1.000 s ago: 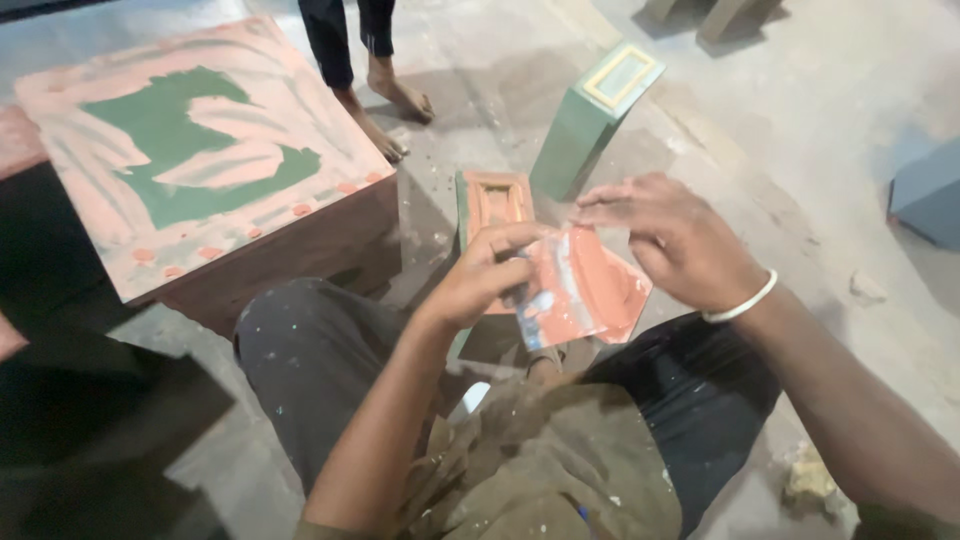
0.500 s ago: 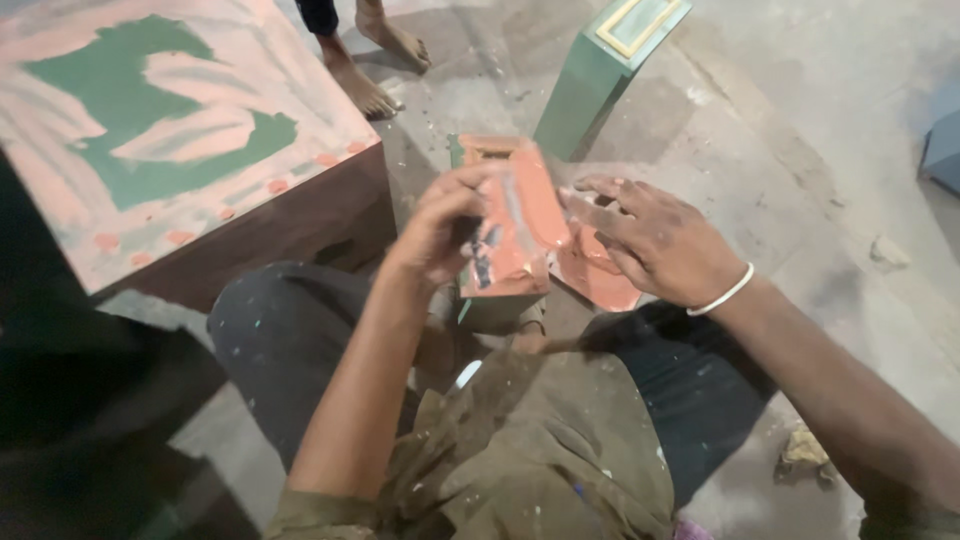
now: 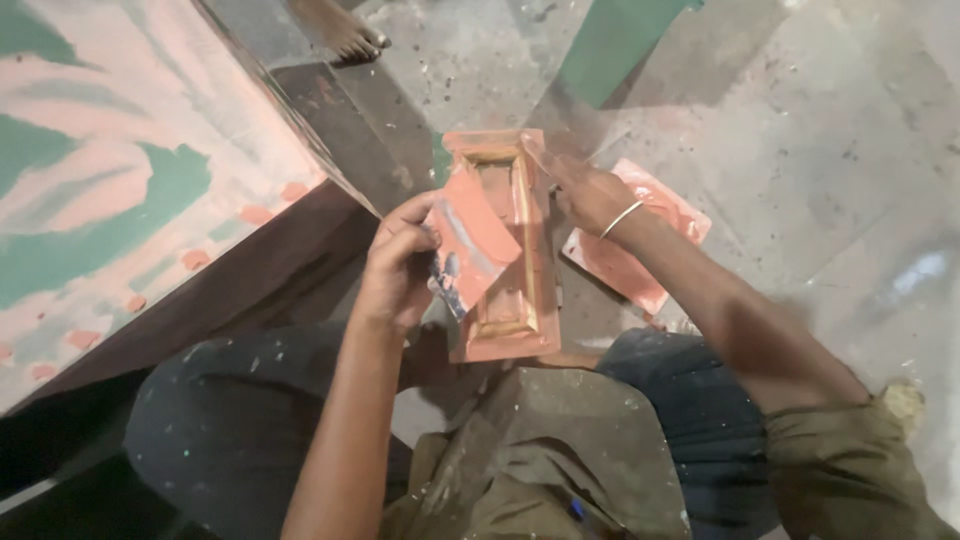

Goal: The person mixes a pink putty-like substance on a flat board using a small scraper, then applies it to the edges of a rectangular wooden frame. The person smooths the putty along the frame's grooves and edges.

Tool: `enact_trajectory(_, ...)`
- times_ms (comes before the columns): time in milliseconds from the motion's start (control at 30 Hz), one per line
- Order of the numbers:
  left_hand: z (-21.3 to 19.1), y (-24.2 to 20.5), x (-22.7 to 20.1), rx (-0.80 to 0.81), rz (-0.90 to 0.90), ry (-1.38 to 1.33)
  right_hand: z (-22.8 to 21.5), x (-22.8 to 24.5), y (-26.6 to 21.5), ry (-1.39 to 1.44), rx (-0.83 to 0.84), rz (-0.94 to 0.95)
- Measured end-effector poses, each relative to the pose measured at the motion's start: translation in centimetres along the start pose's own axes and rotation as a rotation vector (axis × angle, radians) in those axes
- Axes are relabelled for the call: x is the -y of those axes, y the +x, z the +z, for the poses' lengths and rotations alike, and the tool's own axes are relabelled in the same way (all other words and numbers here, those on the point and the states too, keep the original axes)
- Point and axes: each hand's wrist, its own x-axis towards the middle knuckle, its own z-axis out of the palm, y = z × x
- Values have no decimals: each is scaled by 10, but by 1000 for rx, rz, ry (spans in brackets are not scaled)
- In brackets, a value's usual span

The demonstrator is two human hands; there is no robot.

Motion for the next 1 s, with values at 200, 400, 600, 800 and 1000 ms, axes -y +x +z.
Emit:
enact_trajectory(200,-15,17,8,-66,14,-47,14,-12,-15,-116,124,38)
enact_trajectory(400,-12,17,13,-75,9,-62,15,31,-67,290,67,-28)
enact_trajectory(600,-10,8,18,-73,12,-143,45,62,-139,97,204,91)
enact_trajectory(800,-9,-20,26,-138,-1,-150,97,70,-205,47,173,80)
enact_trajectory(1000,-29,-63,30,53,-5,-108,49,101,-222,490,195,-42)
